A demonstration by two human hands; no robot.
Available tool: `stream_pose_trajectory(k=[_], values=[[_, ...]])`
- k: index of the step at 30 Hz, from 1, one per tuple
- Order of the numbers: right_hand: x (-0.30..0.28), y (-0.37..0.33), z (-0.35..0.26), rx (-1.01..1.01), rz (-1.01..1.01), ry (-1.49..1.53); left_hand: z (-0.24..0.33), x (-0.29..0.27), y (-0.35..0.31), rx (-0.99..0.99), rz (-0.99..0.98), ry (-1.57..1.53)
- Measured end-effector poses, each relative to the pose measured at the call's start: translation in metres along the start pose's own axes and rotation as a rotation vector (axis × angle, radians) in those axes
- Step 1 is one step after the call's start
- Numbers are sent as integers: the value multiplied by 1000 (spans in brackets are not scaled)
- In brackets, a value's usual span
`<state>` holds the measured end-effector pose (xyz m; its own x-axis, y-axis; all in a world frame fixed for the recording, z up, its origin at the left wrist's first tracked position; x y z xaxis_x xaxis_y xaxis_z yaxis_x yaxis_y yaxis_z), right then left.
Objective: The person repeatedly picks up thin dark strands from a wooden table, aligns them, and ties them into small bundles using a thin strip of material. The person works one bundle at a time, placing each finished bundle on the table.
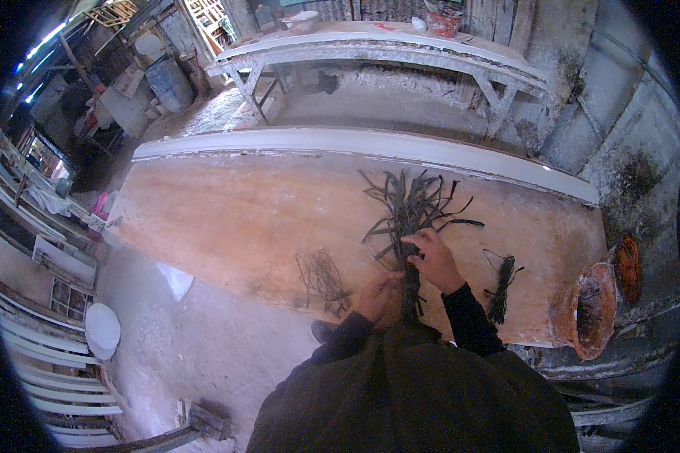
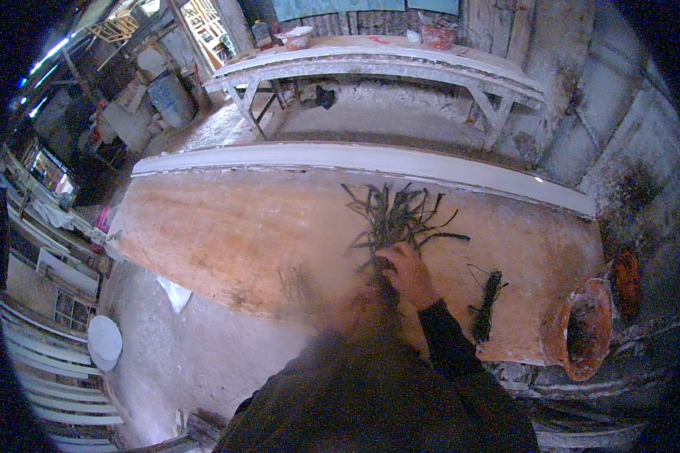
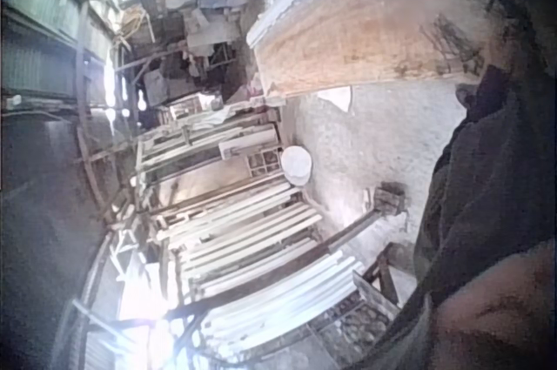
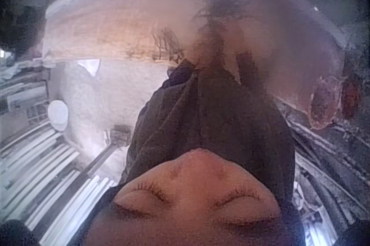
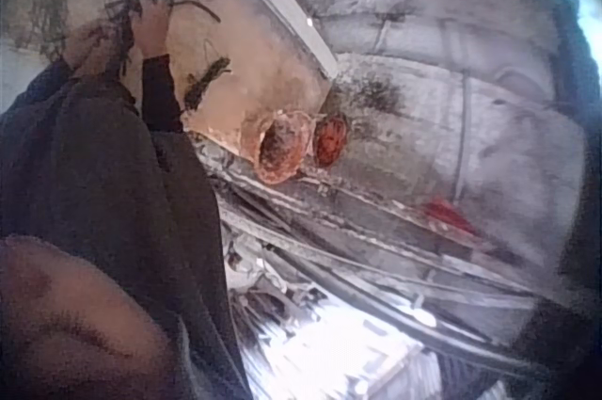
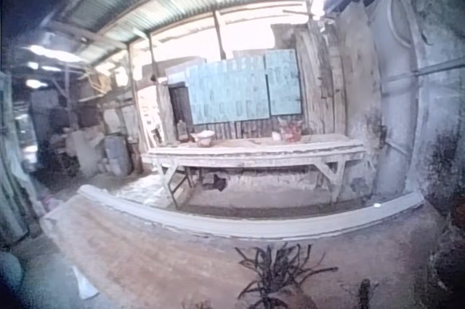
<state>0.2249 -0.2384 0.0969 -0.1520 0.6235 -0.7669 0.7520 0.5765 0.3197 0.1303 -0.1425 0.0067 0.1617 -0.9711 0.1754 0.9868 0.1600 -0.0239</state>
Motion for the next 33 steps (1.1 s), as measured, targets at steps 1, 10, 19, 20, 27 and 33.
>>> stream_pose_trajectory(k=[1,10,19,20,27,33], values=[[0,-1,0,-19,14,-20,1,1,0,15,-2,-15],[-34,3,-25,-260,212,-56,2,2,-5,-75,-49,-307],[-59,-13,-70,-502,356,-84,91,28,0,-248,-205,-548],[-60,-13,-71,-487,348,-72,103,31,0,-170,-231,-412],[-67,-14,-79,-493,371,-98,116,40,-11,-121,-217,-379],[-70,-17,-84,-520,424,-115,117,45,-18,-136,-154,-536]])
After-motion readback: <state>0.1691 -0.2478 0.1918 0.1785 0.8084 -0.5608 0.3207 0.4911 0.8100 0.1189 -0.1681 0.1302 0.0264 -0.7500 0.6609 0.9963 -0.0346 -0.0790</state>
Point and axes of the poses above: each hand's wrist, its own y-axis towards the middle knuckle, its own x-axis out of the palm, z = x × y, the point moved 7 cm from there along y, towards the middle knuckle, and after that the axes turned 8 degrees about -y, right-handed, at the moved point
